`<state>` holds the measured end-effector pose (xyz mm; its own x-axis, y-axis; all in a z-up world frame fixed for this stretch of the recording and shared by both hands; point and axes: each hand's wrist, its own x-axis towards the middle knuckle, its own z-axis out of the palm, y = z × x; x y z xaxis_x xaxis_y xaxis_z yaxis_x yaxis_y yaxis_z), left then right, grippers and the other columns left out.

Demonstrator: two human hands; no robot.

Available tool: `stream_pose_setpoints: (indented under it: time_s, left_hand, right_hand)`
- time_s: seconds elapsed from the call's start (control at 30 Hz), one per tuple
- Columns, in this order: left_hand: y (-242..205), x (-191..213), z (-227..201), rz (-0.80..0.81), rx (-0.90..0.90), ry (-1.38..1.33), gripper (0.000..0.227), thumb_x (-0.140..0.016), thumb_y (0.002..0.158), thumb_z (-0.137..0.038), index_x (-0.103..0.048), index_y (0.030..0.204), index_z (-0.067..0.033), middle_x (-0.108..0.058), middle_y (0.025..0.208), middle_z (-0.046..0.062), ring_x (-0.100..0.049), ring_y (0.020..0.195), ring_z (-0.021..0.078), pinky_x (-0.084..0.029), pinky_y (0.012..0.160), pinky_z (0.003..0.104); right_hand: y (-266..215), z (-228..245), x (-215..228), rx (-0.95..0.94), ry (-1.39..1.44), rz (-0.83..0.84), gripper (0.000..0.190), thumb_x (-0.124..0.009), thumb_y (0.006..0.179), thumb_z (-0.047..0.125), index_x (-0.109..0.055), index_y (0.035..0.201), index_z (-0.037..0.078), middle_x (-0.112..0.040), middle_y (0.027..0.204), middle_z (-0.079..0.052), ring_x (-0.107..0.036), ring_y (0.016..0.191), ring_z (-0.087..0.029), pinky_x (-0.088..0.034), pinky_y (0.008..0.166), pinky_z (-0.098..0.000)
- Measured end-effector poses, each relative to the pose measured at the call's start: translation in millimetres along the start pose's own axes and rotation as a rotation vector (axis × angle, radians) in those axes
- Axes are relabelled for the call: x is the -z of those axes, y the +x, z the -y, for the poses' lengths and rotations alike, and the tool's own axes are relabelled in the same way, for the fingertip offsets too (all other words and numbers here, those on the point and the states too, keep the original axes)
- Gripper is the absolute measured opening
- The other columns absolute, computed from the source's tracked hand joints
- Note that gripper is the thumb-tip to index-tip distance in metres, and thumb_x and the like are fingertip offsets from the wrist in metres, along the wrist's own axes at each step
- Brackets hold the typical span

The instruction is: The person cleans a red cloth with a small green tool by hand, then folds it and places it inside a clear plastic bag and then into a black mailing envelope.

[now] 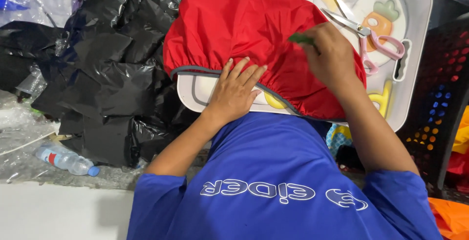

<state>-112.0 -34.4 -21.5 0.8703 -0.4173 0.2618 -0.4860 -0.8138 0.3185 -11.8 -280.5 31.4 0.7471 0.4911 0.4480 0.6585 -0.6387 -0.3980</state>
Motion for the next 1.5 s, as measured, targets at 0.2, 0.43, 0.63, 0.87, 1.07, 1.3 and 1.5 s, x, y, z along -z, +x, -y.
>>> stream_pose_setpoints:
  time_s: [0.2,0.43,0.63,0.87,1.07,1.3,1.5]
  left_hand:
    - [-6.5,-0.4,5.8,0.015,-0.046,-0.050,0.052,-0.067,0.094,-0.038,-0.060,0.138,-0.0103,-0.057,0.142,0.010,-0.041,0.145,0.0342,-0.027,0.121,0.055]
    - [-4.9,13.4,2.6,0.081,-0.061,-0.148,0.057,-0.068,0.094,-0.041,-0.060,0.141,-0.0099,-0.055,0.146,0.010,-0.039,0.146,0.0357,-0.028,0.122,0.054]
    - [-1.8,3.3,-10.9,0.074,-0.163,-0.156,0.059,-0.069,0.092,-0.042,-0.060,0.142,-0.0111,-0.056,0.147,0.007,-0.041,0.145,0.0317,-0.030,0.121,0.050]
    - [1.2,1.1,-11.8,0.124,-0.173,-0.191,0.059,-0.065,0.094,-0.041,-0.059,0.143,-0.0106,-0.058,0.148,0.008,-0.042,0.146,0.0315,-0.031,0.122,0.048]
    - [7.3,-9.6,-21.5,0.086,-0.228,-0.219,0.055,-0.062,0.094,-0.046,-0.063,0.137,-0.0120,-0.063,0.139,0.008,-0.051,0.139,0.0331,-0.036,0.118,0.047]
    - [-9.9,25.0,-11.0,-0.301,-0.108,-0.281,0.035,-0.070,0.086,-0.002,-0.073,0.121,-0.0044,-0.066,0.130,0.011,-0.063,0.127,0.0291,-0.044,0.112,0.050]
    - [-26.3,23.5,6.7,-0.045,0.217,0.038,0.060,-0.065,0.095,-0.042,-0.058,0.145,-0.0093,-0.048,0.155,0.013,-0.037,0.148,0.0365,-0.031,0.116,0.056]
  right_hand:
    - [23.2,-43.7,-56.5,0.244,-0.143,0.078,0.016,-0.083,0.091,0.015,-0.070,0.098,0.008,-0.066,0.090,-0.010,-0.067,0.082,-0.032,-0.052,0.070,-0.0432]
    - [65.7,-54.0,-50.0,0.034,0.048,-0.162,0.023,-0.078,0.086,-0.008,-0.065,0.105,-0.004,-0.069,0.089,-0.018,-0.062,0.068,-0.033,-0.051,0.063,-0.0414]
    - [60.8,-39.6,-87.0,0.252,-0.084,0.066,0.026,-0.081,0.084,0.013,-0.076,0.110,0.008,-0.073,0.097,-0.007,-0.069,0.084,-0.029,-0.053,0.069,-0.0380]
    - [83.1,-22.7,-66.5,0.079,0.022,-0.078,0.021,-0.079,0.090,-0.001,-0.064,0.105,-0.001,-0.065,0.091,-0.014,-0.061,0.070,-0.032,-0.050,0.064,-0.0402]
    - [84.3,-35.4,-106.9,0.279,-0.074,0.089,0.021,-0.078,0.086,0.014,-0.073,0.105,0.007,-0.070,0.093,-0.010,-0.066,0.074,-0.032,-0.050,0.062,-0.0407]
    - [87.2,-72.9,-105.4,-0.023,-0.038,-0.008,0.030,-0.084,0.086,0.003,-0.061,0.105,-0.002,-0.071,0.091,-0.018,-0.065,0.070,-0.037,-0.052,0.062,-0.0441]
    - [91.5,-18.6,-91.8,0.001,0.006,-0.071,0.020,-0.079,0.089,0.002,-0.064,0.101,0.001,-0.068,0.088,-0.015,-0.063,0.069,-0.034,-0.051,0.063,-0.0432]
